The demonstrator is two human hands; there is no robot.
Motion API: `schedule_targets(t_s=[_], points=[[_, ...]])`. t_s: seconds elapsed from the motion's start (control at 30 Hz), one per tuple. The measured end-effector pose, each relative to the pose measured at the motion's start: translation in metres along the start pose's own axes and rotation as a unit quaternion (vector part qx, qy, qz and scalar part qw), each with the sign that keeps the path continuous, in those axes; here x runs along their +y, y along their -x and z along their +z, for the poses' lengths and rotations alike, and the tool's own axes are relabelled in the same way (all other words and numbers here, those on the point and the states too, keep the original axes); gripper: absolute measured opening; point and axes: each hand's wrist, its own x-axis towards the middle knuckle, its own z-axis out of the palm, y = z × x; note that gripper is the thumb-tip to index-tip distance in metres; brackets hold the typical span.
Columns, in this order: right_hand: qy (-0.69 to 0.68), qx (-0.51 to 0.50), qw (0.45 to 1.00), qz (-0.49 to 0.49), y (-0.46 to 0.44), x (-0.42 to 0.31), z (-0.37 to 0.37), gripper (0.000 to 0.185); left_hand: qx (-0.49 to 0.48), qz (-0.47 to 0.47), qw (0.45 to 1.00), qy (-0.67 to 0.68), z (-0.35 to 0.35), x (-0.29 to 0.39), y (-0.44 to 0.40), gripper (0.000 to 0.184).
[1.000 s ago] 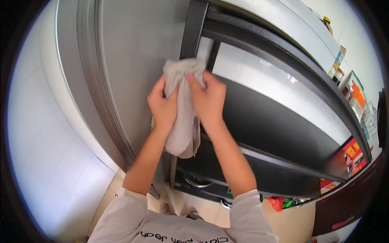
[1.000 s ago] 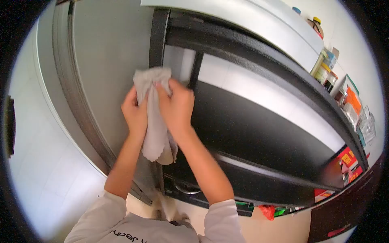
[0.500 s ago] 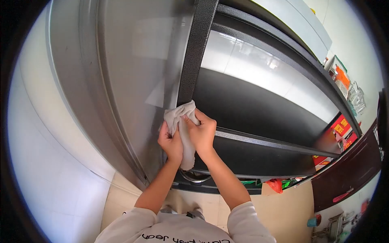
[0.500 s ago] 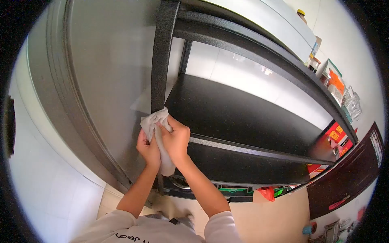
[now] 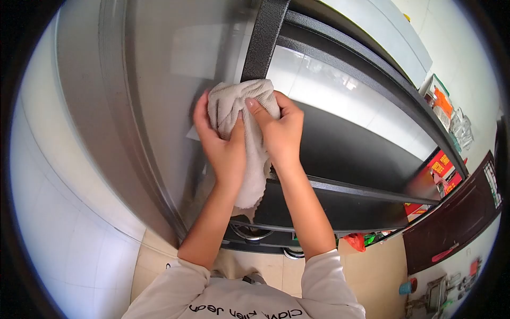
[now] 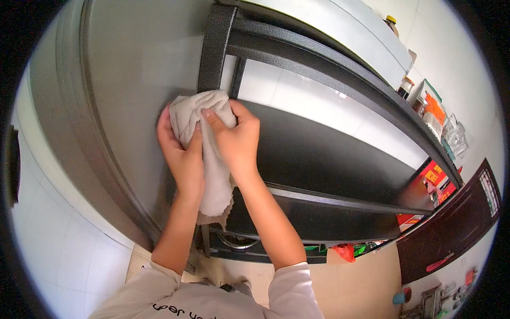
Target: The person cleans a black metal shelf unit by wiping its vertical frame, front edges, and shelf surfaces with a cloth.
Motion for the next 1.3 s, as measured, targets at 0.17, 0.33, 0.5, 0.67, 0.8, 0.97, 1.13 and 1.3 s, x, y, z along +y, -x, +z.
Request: schedule_targets(t_s=[0.17,0.33,0.5,0.67,0.8,0.97,1.13,1.3], points=[[0.019,-0.021,0.999,0.024,0.032,0.03,-0.004,0.016,0.028,0.1,0.985,-0.135,-0.027,-0.037,0.031,0.048],[0.142,-0.066,0.987,-0.03,0.07,0.062,-0.017,0.015,0.007,0.124,0.967,-0.221,-0.06,-0.062,0.073,0.03],[0.197,-0.087,0.974,-0.074,0.058,0.048,-0.018,0.015,-0.001,0.048,0.966,-0.254,-0.056,-0.056,0.075,0.032],[0.206,-0.084,0.965,-0.14,0.019,0.032,-0.019,0.016,-0.001,0.004,0.977,-0.213,-0.023,-0.029,0.031,0.031],[0.223,-0.085,0.955,-0.174,-0.019,-0.004,-0.021,0.019,0.002,0.021,0.994,-0.112,0.008,-0.017,-0.005,0.032],[0.184,-0.034,0.963,-0.191,-0.003,0.015,-0.014,0.019,-0.026,0.038,0.987,-0.153,-0.005,-0.037,0.011,0.037],[0.211,-0.058,0.958,-0.188,0.019,0.031,-0.018,0.018,-0.047,0.048,0.973,-0.223,-0.027,-0.055,0.033,0.038],[0.201,-0.07,0.966,-0.147,0.062,0.067,-0.023,0.018,-0.028,0.042,0.958,-0.283,-0.059,-0.077,0.086,0.036]])
